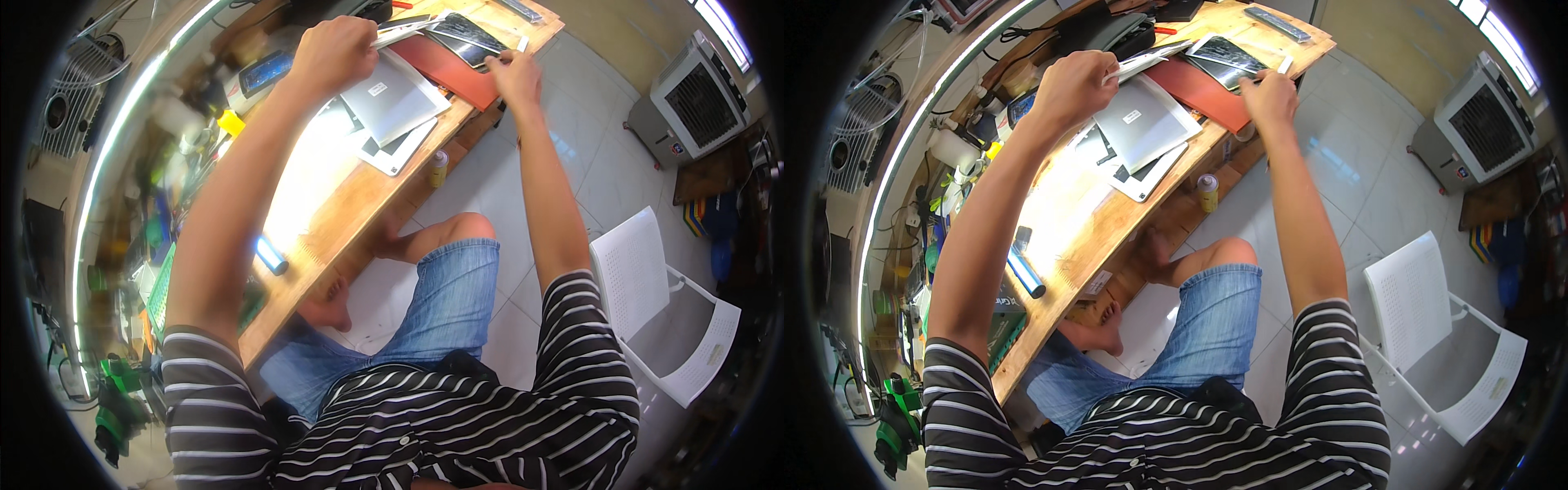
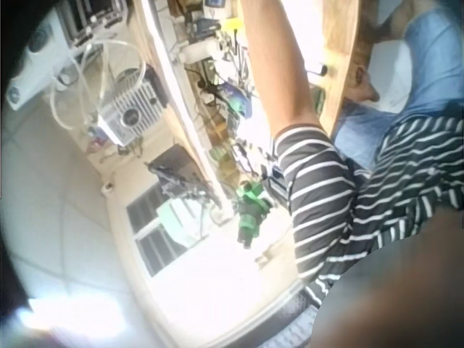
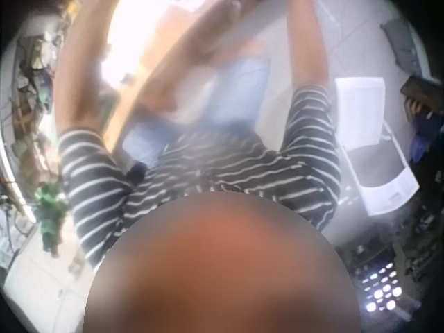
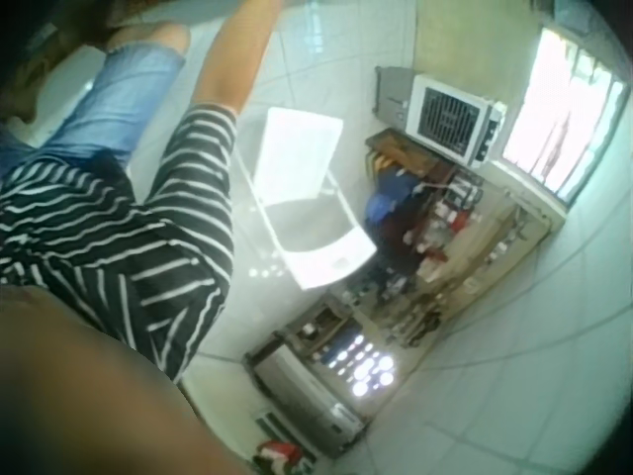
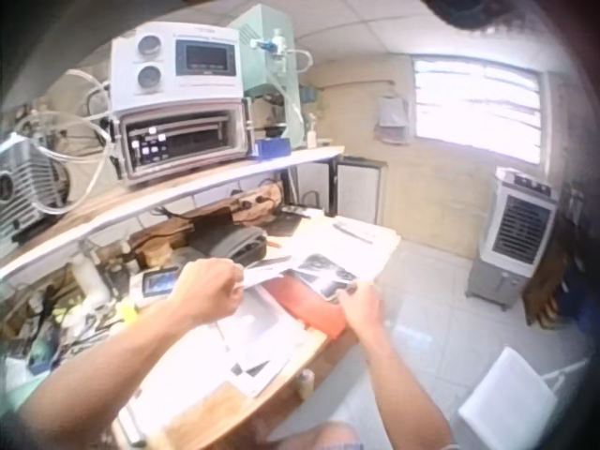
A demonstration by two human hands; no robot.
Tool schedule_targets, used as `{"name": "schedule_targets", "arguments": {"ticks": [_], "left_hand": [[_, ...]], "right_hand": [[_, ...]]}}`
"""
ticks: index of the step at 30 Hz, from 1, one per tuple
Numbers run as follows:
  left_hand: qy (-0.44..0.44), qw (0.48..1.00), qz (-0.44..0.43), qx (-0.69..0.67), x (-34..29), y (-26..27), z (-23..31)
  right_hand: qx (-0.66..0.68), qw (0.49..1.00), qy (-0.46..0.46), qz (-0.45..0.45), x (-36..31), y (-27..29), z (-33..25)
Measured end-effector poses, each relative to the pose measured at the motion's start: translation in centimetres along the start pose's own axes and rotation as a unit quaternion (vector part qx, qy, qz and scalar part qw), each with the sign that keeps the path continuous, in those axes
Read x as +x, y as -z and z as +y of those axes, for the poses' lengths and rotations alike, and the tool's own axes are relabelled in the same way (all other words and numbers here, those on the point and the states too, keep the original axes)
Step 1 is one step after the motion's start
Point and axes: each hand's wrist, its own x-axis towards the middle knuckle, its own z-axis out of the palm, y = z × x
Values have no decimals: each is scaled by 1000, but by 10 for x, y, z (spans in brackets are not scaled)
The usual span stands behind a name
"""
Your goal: The person uses a blue electric screwdriver to remove screws from a tablet screen placed on a green heating plate. They then lift the screen, set it aside, and handle a white replacement screen and a protective film.
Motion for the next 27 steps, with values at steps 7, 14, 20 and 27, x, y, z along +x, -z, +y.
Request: {"name": "schedule_targets", "arguments": {"ticks": [7, 14, 20, 27], "left_hand": [[36, 999, -37, 12, 3, 6, 2], [59, 997, -56, -9, 2, 10, 5], [69, 996, -59, -28, 2, 7, 7], [68, 995, -62, -29, 0, 4, 6]], "right_hand": [[-31, 976, 78, -199, -90, 2, -61], [-74, 964, 23, -256, -74, -2, -70], [48, 966, 41, -252, -69, -17, -59], [508, 833, -148, -159, -77, -4, -52]]}}
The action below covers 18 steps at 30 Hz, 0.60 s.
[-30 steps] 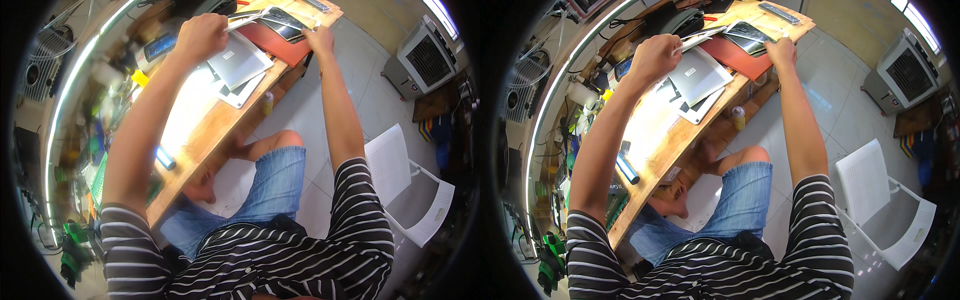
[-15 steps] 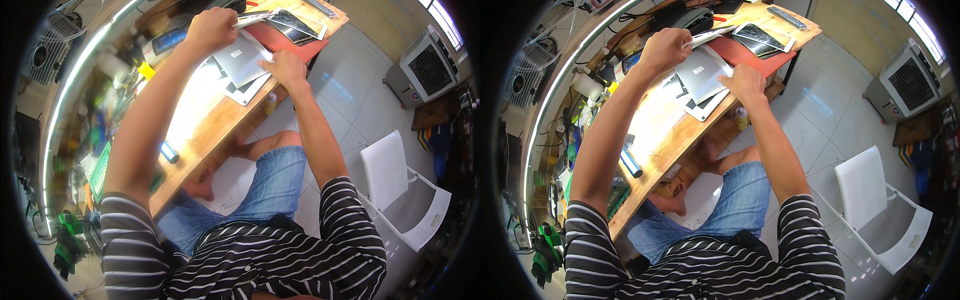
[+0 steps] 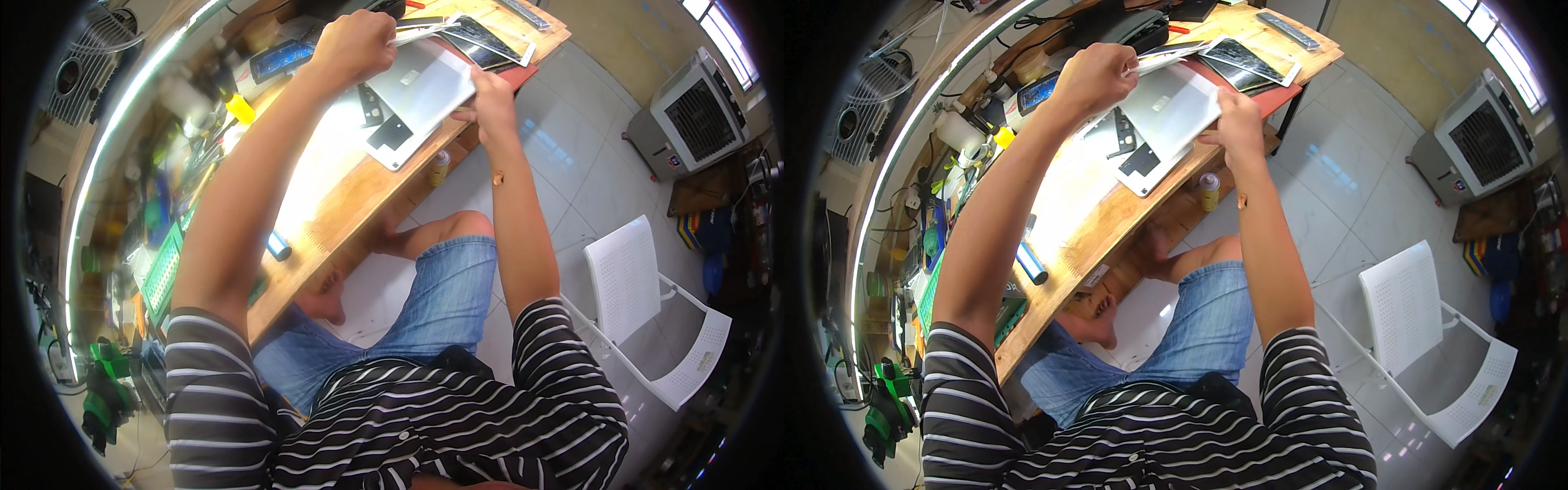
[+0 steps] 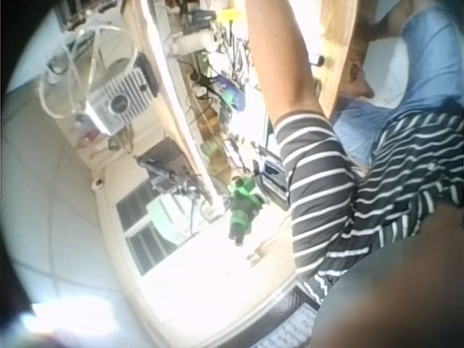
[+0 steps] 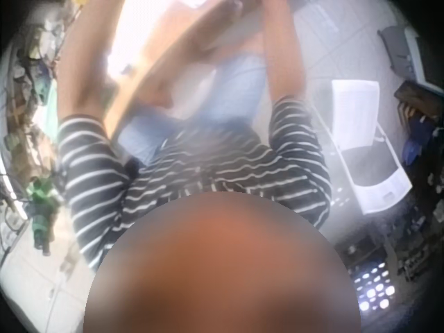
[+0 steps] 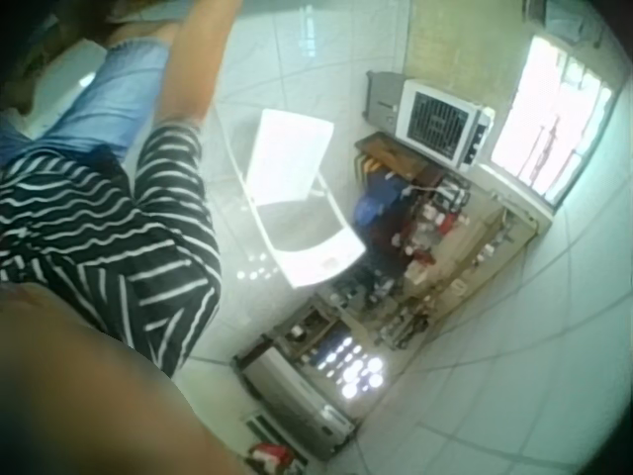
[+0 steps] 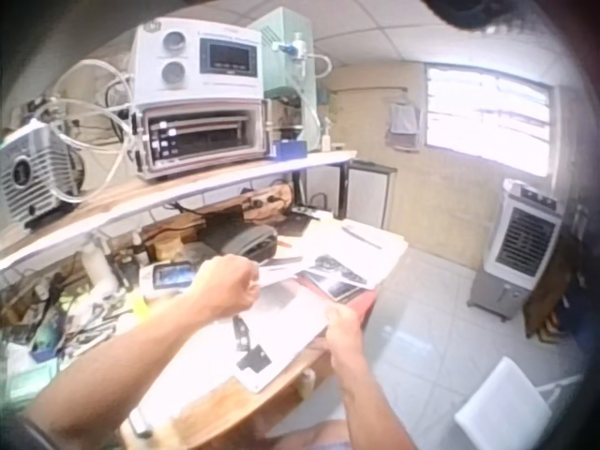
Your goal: The person uses a blue electric screwdriver to remove screws from a tablet screen placed on a green heating plate. They then lift the screen, set it aside, and handle a white replacement screen and a protective film.
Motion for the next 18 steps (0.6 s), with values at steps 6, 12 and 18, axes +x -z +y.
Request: {"name": "schedule_targets", "arguments": {"ticks": [6, 12, 18], "left_hand": [[-17, 998, 38, -38, -5, -12, 2], [-17, 999, 21, -45, -12, -18, 5], [-1, 999, -14, -38, -16, -22, 9]], "right_hand": [[44, 999, -3, 28, -30, 24, 20], [191, 977, -11, 90, -37, 47, 31], [83, 988, 5, 127, -55, 85, 33]]}}
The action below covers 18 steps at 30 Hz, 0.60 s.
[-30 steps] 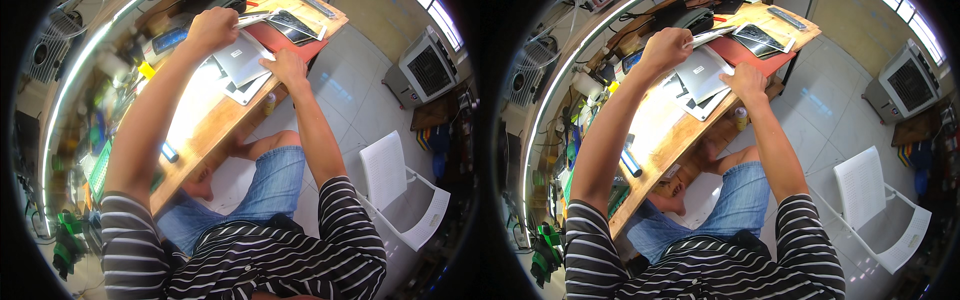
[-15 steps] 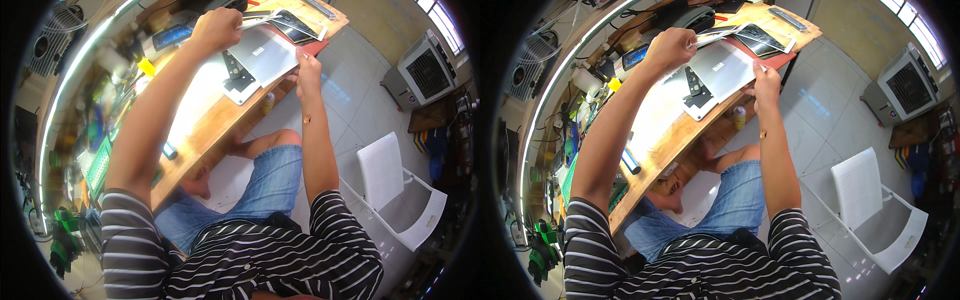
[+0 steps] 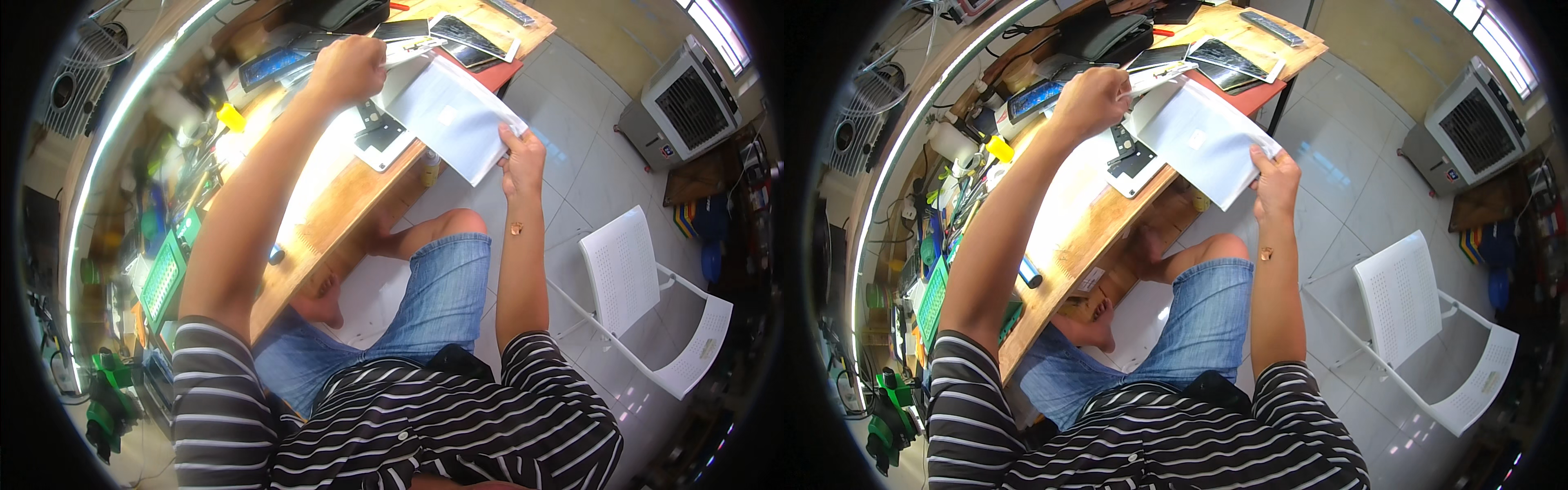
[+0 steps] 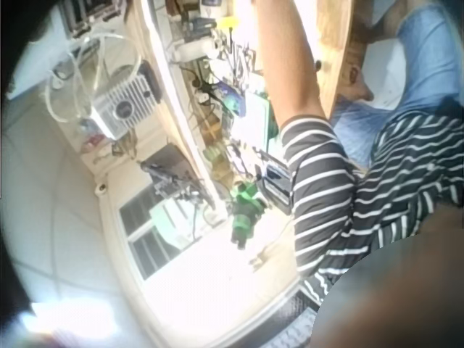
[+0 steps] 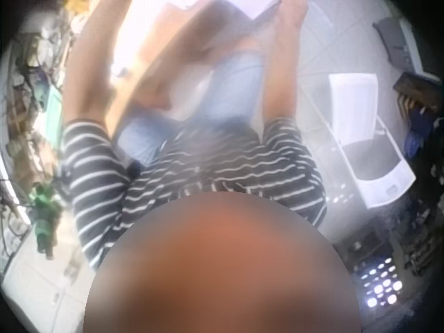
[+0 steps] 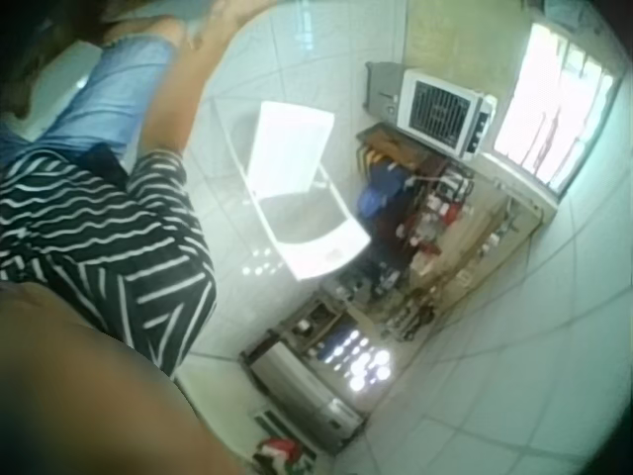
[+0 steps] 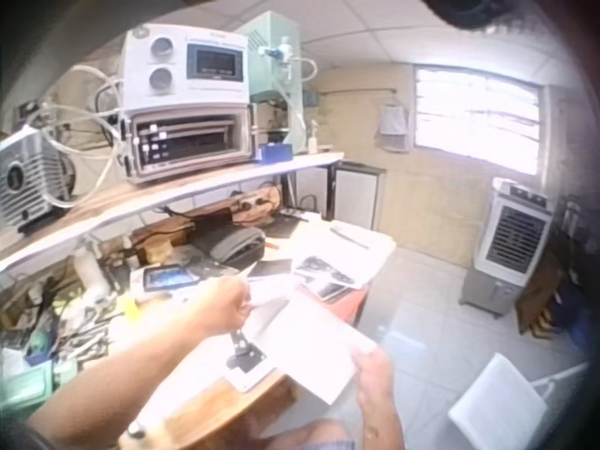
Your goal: The person uses a blue electric screwdriver to remove screws from a tablet screen placed on a green heating plate. They then lift the screen, set it aside, and handle a white replacement screen and a protective film.
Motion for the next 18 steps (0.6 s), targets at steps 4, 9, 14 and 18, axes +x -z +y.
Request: {"name": "schedule_targets", "arguments": {"ticks": [4, 9, 14, 18], "left_hand": [[-15, 1000, -10, 19, -10, -14, 11], [33, 997, -64, -15, -26, -28, 19], [65, 991, -96, -64, -41, -25, 18], [53, 996, -11, -65, -43, -8, 14]], "right_hand": [[-12, 1000, -16, 19, -3, 28, -3], [55, 997, -20, 57, -15, 46, -5], [92, 992, 1, 87, -21, 57, -12], [122, 987, 18, 105, -23, 63, -15]]}}
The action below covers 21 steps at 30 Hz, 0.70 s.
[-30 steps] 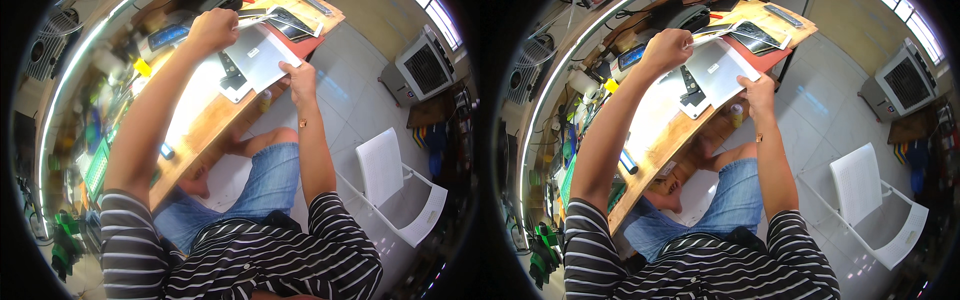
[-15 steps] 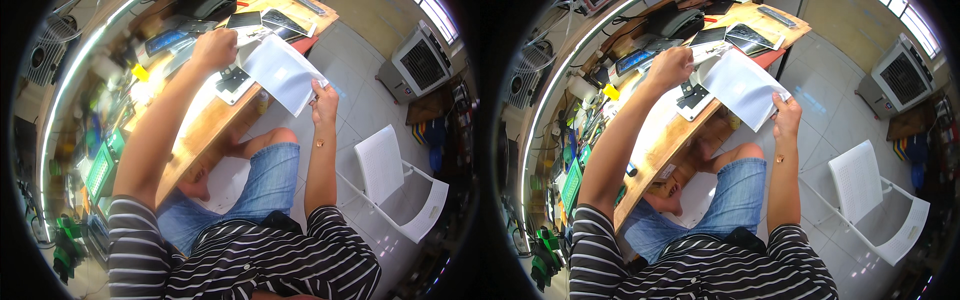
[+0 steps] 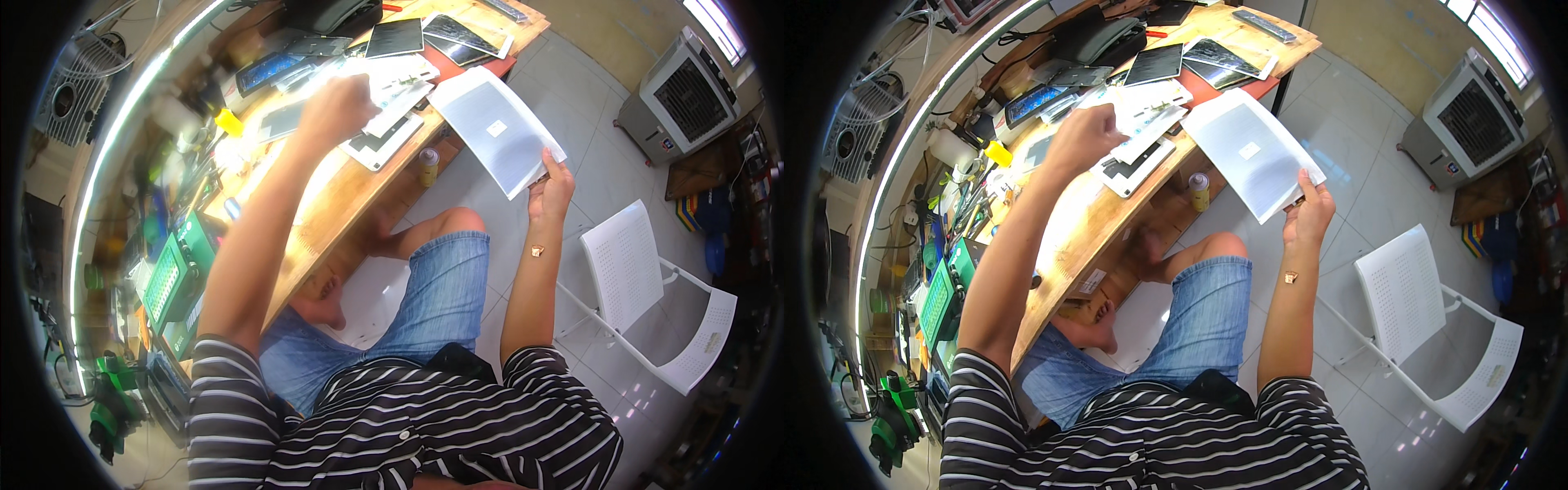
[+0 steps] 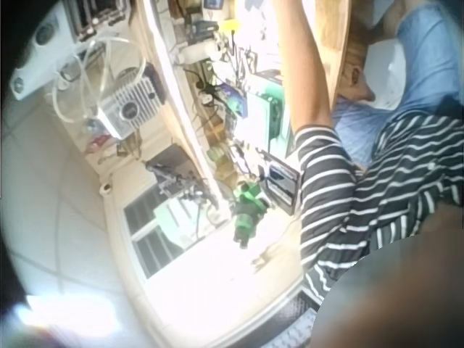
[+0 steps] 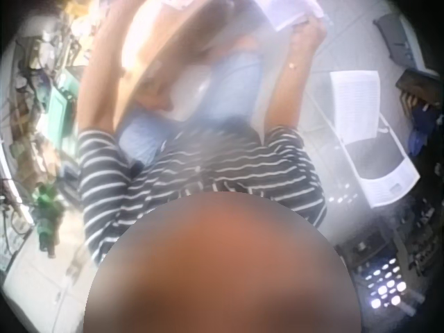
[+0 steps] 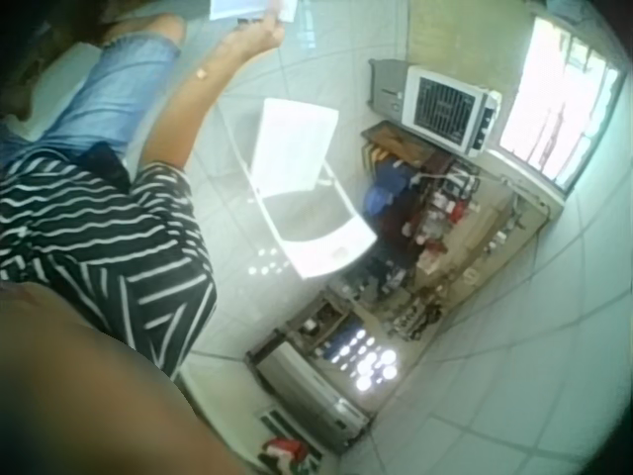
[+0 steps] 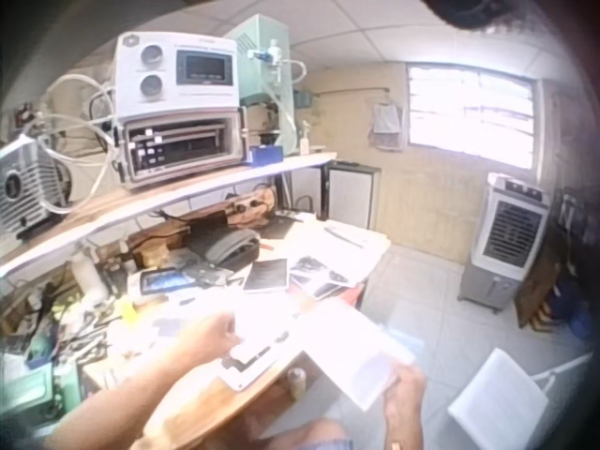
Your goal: The person uses a blue electric screwdriver to remove screws from a tablet screen placed on a green heating plate. They then lift the screen, set it aside, and handle a white replacement screen and a protective film.
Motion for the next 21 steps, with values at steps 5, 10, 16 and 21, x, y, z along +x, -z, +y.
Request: {"name": "schedule_targets", "arguments": {"ticks": [5, 10, 16, 21], "left_hand": [[37, 998, 49, -3, 14, 43, -20], [76, 996, 35, 7, 10, 59, -28], [50, 993, 72, -78, 4, 86, -43], [33, 987, 157, -23, 4, 117, -60]], "right_hand": [[18, 1000, 2, -13, -2, 4, -1], [19, 1000, -8, -23, -5, 1, 5], [53, 999, -4, -8, -5, 3, 1], [43, 999, -11, -16, -3, -2, 1]]}}
